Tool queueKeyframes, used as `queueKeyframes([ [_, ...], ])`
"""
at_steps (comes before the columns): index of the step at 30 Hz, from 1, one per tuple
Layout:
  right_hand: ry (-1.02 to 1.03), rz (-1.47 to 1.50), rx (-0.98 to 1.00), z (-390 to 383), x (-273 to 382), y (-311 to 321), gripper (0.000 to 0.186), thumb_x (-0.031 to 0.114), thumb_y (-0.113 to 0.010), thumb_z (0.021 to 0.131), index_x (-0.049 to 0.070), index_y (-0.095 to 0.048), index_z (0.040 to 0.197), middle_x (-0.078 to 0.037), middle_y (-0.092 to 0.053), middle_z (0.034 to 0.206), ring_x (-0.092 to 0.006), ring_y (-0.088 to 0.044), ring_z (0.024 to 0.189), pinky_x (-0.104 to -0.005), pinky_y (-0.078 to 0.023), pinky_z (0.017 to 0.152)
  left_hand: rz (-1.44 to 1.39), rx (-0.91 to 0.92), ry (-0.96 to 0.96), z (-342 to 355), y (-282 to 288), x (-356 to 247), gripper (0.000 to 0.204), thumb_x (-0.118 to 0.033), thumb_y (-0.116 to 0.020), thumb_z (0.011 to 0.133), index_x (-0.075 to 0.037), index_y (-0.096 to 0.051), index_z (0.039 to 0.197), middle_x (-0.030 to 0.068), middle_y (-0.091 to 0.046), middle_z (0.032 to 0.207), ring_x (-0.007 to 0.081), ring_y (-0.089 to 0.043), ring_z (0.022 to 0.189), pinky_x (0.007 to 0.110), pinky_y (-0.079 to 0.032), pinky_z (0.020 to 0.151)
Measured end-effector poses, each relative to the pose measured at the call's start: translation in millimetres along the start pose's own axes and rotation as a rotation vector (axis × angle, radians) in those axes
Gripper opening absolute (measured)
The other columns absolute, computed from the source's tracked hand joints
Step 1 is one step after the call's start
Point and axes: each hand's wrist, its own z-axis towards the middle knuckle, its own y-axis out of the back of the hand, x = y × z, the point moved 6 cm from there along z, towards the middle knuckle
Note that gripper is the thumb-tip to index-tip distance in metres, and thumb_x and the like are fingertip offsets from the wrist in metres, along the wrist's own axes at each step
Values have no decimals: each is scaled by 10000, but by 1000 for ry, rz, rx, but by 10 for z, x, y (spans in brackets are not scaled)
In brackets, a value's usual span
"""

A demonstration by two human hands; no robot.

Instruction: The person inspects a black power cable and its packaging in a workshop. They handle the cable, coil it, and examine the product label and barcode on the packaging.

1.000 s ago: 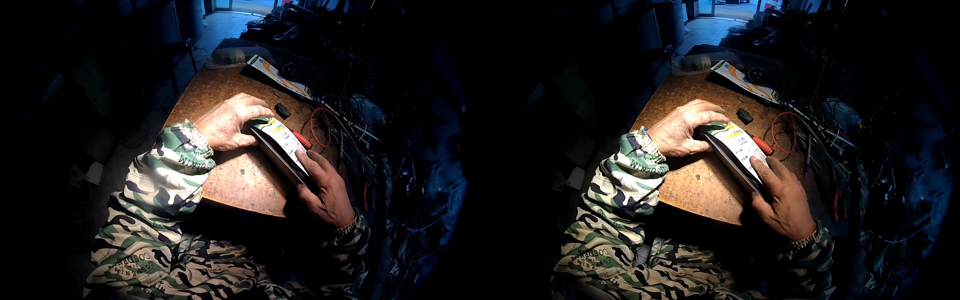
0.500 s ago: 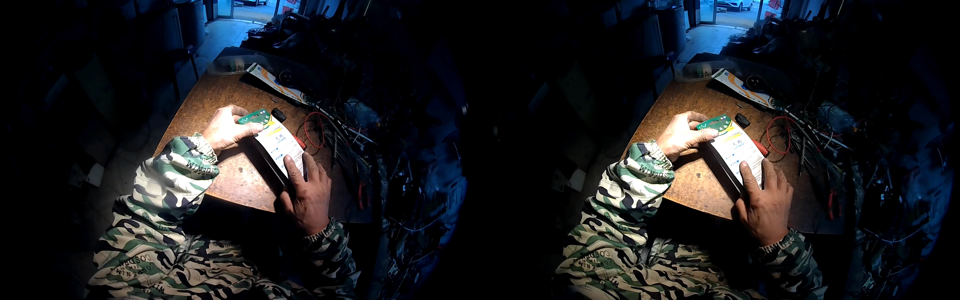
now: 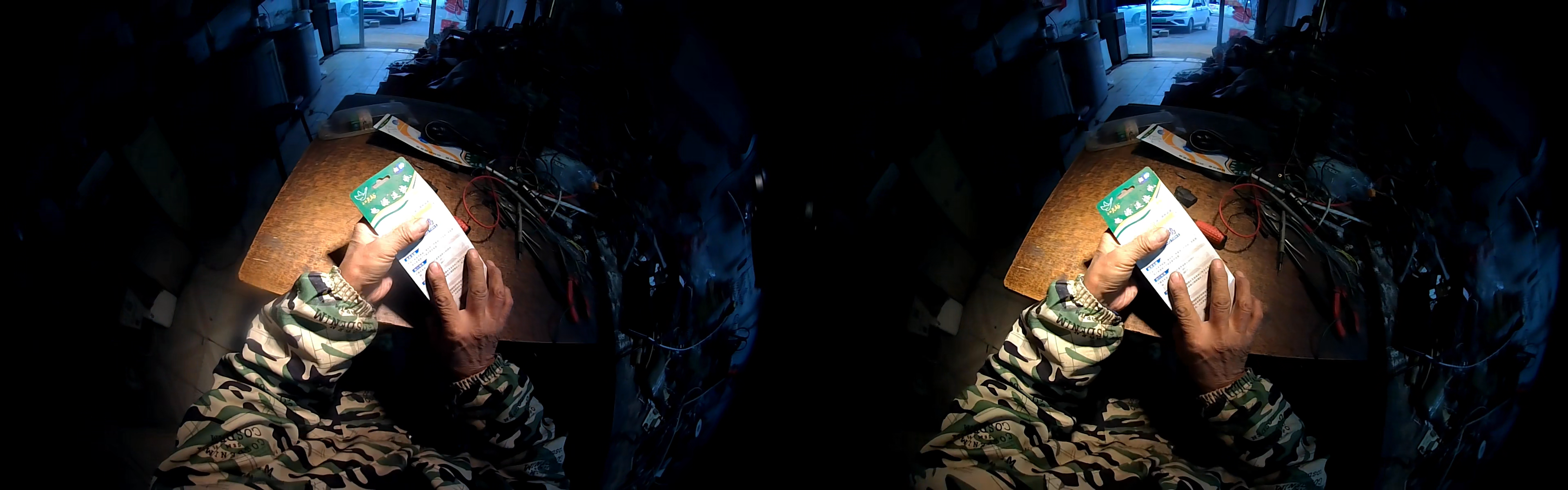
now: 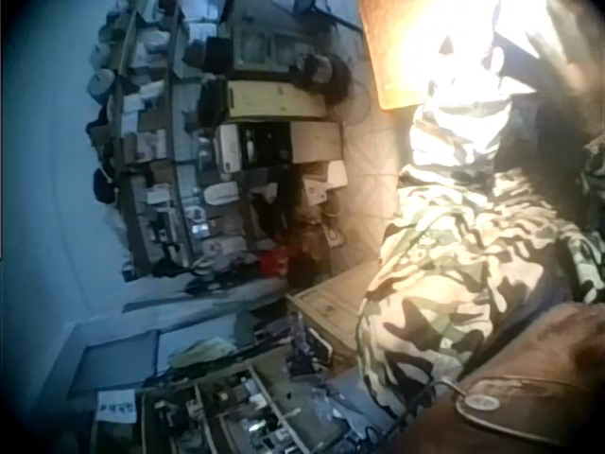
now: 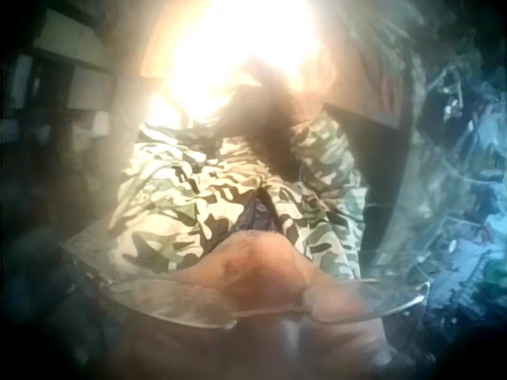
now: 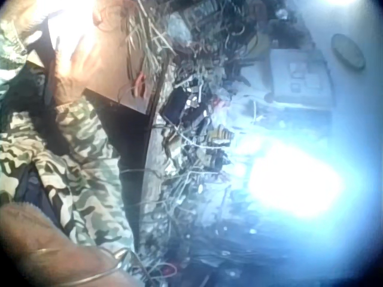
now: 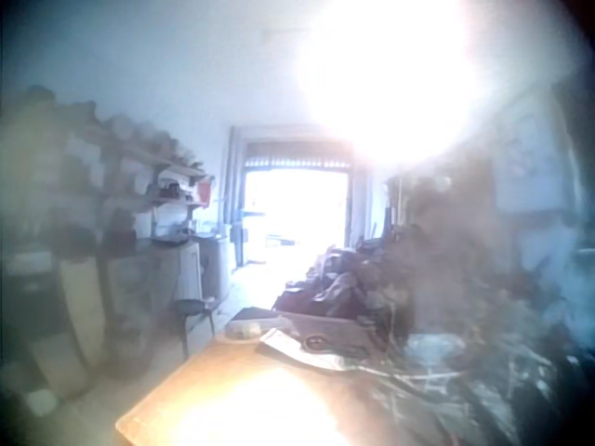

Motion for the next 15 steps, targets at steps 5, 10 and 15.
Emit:
queueKeyframes([
  [5, -6, 250, 188, 109, 71, 206, 660, 324, -825, 799, 287, -604, 1419, -216, -458, 1518, -432, -458, 1349, -565, -365, 1040, -13, 43, -26, -116, 46, -130, 356, -34, -713, 924, 3, -608, 1261, 148, -714, 1135, 260, -728, 1026, 405, -611, 931],
  [10, -126, 530, 37, 277, -116, 490, 704, 249, -834, 816, -67, -542, 1373, -331, -576, 1329, -435, -693, 1027, -430, -582, 785, 78, 60, -12, -222, 279, -202, 471, -32, -793, 857, -6, -608, 1289, 142, -715, 1166, 251, -696, 1073, 420, -556, 973],
  [15, -313, 1062, 600, 25, -121, 188, 526, 211, -754, 912, -80, -564, 1307, -253, -730, 984, -361, -744, 926, -397, -581, 832, 251, 130, -16, -528, 277, -157, 818, -234, -865, 772, -57, -423, 1438, 208, -630, 1248, 381, -657, 1174, 540, -537, 1021],
])
